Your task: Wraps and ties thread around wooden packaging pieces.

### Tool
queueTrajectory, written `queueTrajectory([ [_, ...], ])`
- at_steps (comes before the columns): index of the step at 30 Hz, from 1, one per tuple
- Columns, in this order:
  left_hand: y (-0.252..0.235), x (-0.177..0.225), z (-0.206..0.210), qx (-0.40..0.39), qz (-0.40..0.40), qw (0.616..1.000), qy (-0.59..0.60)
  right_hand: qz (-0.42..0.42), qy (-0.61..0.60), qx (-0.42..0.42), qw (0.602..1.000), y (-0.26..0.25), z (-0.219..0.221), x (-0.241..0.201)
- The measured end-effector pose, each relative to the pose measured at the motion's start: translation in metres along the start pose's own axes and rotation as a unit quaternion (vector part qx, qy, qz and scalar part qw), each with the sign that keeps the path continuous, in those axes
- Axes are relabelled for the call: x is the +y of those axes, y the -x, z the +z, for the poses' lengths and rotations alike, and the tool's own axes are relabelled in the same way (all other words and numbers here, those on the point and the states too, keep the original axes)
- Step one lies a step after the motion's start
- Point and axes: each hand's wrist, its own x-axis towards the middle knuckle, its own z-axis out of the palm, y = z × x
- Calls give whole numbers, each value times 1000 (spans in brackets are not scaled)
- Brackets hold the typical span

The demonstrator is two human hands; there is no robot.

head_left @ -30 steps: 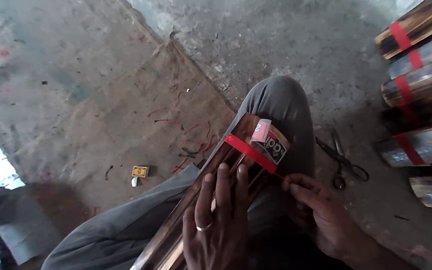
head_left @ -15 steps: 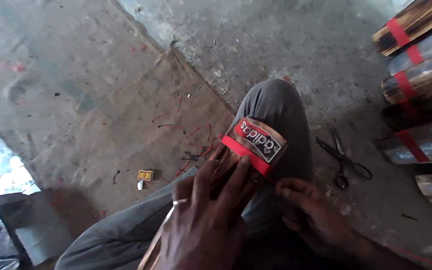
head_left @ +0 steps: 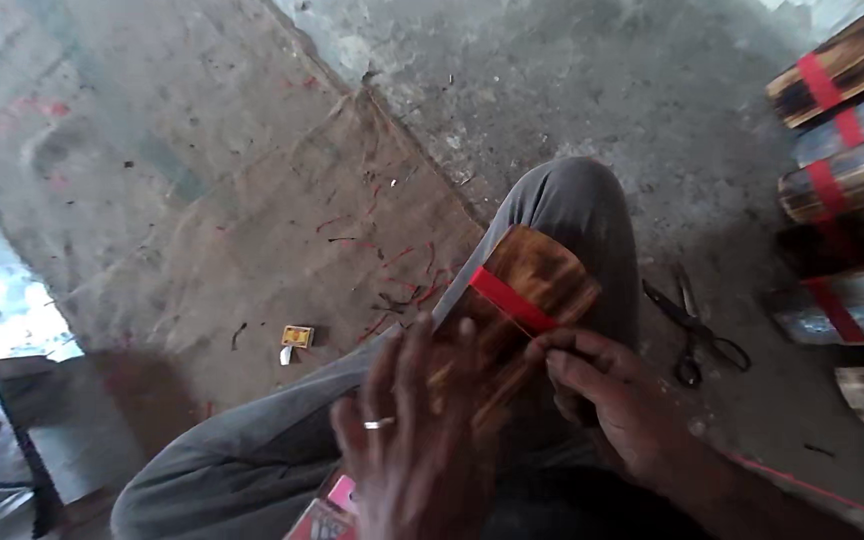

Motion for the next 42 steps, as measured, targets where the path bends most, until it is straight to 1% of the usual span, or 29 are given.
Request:
queueTrajectory([
  [1,7,10,19,-1,-13,999,-38,-2,9,7,1000,3,-2,4],
  [3,12,19,47,17,-28,997,-72,0,5,25,1000,12,-10,14],
  [5,11,20,54,29,-30,997,-72,10,1,58,998,21,-24,24],
  [8,10,17,51,22,-27,997,-66,9,-20,75,997,31,-37,30],
  [12,6,8,40,5,-14,999,-39,4,-28,59,998,30,-38,27],
  [14,4,1,26,-32,-9,999,11,-9,-26,26,999,29,-34,20],
  [16,0,-9,4,-101,-7,991,87,-28,-25,-7,999,28,-28,9],
  [17,-2,-14,-8,-146,-6,980,138,-38,-28,-23,999,27,-23,2],
  [18,-4,-19,-21,-198,-8,960,196,-50,-31,-40,997,26,-19,-5],
  [20,-8,-28,-40,-296,-12,901,316,-72,-32,-72,994,25,-11,-17],
  [22,-11,-36,-48,-352,-13,839,414,-85,-59,-100,990,25,-5,-25],
  [23,-12,-40,-48,-368,-14,817,444,-81,-74,-107,988,24,-3,-26],
  [24,-11,-44,-48,-363,-20,814,453,-64,-83,-100,989,22,-2,-26],
  [25,-9,-46,-48,-326,-22,837,438,-43,-85,-82,992,19,-1,-24],
  [26,-5,-46,-49,-271,-21,879,393,-31,-81,-67,994,15,0,-21],
  [27,-1,-42,-50,-202,-13,925,320,-26,-73,-55,995,11,-1,-18],
  [28,3,-32,-49,-123,0,964,234,-19,-66,-48,997,7,-2,-16],
  [29,7,-19,-44,-52,11,989,141,-9,-63,-41,997,6,-2,-14],
  [30,13,-3,-36,-7,20,998,60,2,-64,-36,997,5,-2,-11],
  [32,20,25,-9,16,23,997,-68,15,-61,-24,998,4,-2,-8],
  [34,23,34,19,32,13,990,-134,37,-65,0,997,10,-6,-3],
  [37,18,30,33,60,22,985,-157,54,-96,22,994,22,-22,8],
  [40,13,28,29,63,25,986,-153,53,-139,20,989,31,-31,20],
  [42,8,29,26,68,25,987,-146,67,-168,15,983,34,-33,27],
])
